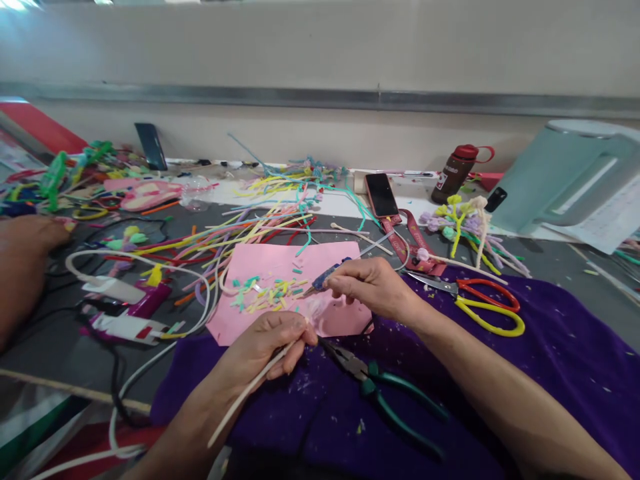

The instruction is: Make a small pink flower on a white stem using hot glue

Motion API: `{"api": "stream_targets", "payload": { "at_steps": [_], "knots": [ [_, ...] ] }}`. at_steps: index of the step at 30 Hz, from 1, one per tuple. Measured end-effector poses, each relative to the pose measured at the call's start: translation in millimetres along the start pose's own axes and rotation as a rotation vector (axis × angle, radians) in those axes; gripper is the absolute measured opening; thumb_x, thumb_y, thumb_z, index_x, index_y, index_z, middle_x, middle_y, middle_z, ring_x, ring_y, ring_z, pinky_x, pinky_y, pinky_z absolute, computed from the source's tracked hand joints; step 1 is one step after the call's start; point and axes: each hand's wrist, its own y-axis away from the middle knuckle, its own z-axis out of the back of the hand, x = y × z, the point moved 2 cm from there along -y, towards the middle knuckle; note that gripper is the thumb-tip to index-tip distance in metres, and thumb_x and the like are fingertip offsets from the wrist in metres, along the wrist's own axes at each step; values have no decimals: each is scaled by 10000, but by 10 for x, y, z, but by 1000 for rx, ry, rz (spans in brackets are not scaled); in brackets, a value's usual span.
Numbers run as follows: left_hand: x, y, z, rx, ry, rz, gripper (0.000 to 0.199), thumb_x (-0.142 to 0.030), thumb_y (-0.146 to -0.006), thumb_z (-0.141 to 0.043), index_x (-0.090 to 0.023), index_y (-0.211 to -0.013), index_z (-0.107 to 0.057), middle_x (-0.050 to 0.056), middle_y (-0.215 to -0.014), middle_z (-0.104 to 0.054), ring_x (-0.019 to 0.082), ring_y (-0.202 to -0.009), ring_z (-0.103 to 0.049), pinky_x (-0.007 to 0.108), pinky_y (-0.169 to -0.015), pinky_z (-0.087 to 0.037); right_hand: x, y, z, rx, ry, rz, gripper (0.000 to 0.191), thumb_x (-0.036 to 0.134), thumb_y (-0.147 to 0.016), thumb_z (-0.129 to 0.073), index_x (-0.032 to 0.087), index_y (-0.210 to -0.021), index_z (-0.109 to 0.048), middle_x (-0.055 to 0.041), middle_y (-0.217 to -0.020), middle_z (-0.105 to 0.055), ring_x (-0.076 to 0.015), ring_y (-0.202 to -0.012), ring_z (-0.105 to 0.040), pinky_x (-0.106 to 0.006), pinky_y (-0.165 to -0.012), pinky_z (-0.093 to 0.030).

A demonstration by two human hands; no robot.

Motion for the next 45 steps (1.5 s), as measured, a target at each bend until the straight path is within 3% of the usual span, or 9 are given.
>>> {"api": "stream_targets", "payload": {
  "at_steps": [3, 6, 11, 23, 33, 45],
  "knots": [
    [12, -3, 1, -7, -42, 25, 287, -367, -783, -561, -105, -736, -667, -14, -408, -540, 31, -275, -335, 165, -312, -172, 18, -4, -54, 68, -51, 21, 273, 328, -857, -529, 149, -1018, -658, -56, -875, -670, -122, -716, -603, -210, -581, -463],
    [27, -6, -7, 18, -97, 66, 293, -372, -791, -554, -108, -736, -668, -17, -408, -539, 31, -280, -338, 168, -317, -182, 62, 8, -115, 188, -60, 110, 264, 292, -850, -546, 151, -1052, -641, -63, -960, -651, -148, -861, -592, -241, -688, -457],
    [36, -10, -12, 38, -166, 113, 337, -416, -782, -555, -103, -739, -673, -20, -398, -530, 33, -283, -338, 175, -329, -197, 121, 51, -180, 371, 53, 195, 321, 239, -750, -674, 166, -1058, -625, -55, -985, -602, -128, -835, -558, -211, -637, -429],
    [37, 1, -24, 69, -195, 130, 315, -400, -775, -561, -109, -728, -672, -17, -400, -531, 31, -279, -327, 178, -329, -187, 68, 63, -231, 380, 119, 203, 173, 241, -780, -629, 140, -919, -615, -41, -922, -612, -128, -827, -559, -228, -674, -436],
    [43, 6, -28, 52, -188, 121, 318, -413, -767, -563, -118, -721, -670, -26, -398, -521, 29, -280, -318, 177, -321, -175, 54, 68, -242, 375, 146, 167, 140, 198, -767, -612, 142, -895, -602, -21, -865, -601, -91, -691, -526, -187, -556, -400],
    [50, 7, -28, 59, -180, 83, 282, -362, -800, -535, -121, -744, -669, -30, -405, -530, 29, -282, -326, 171, -318, -175, 75, 71, -234, 338, 201, 178, 136, 119, -733, -598, 135, -868, -609, -32, -884, -621, -104, -724, -557, -187, -558, -410]
  ]
}}
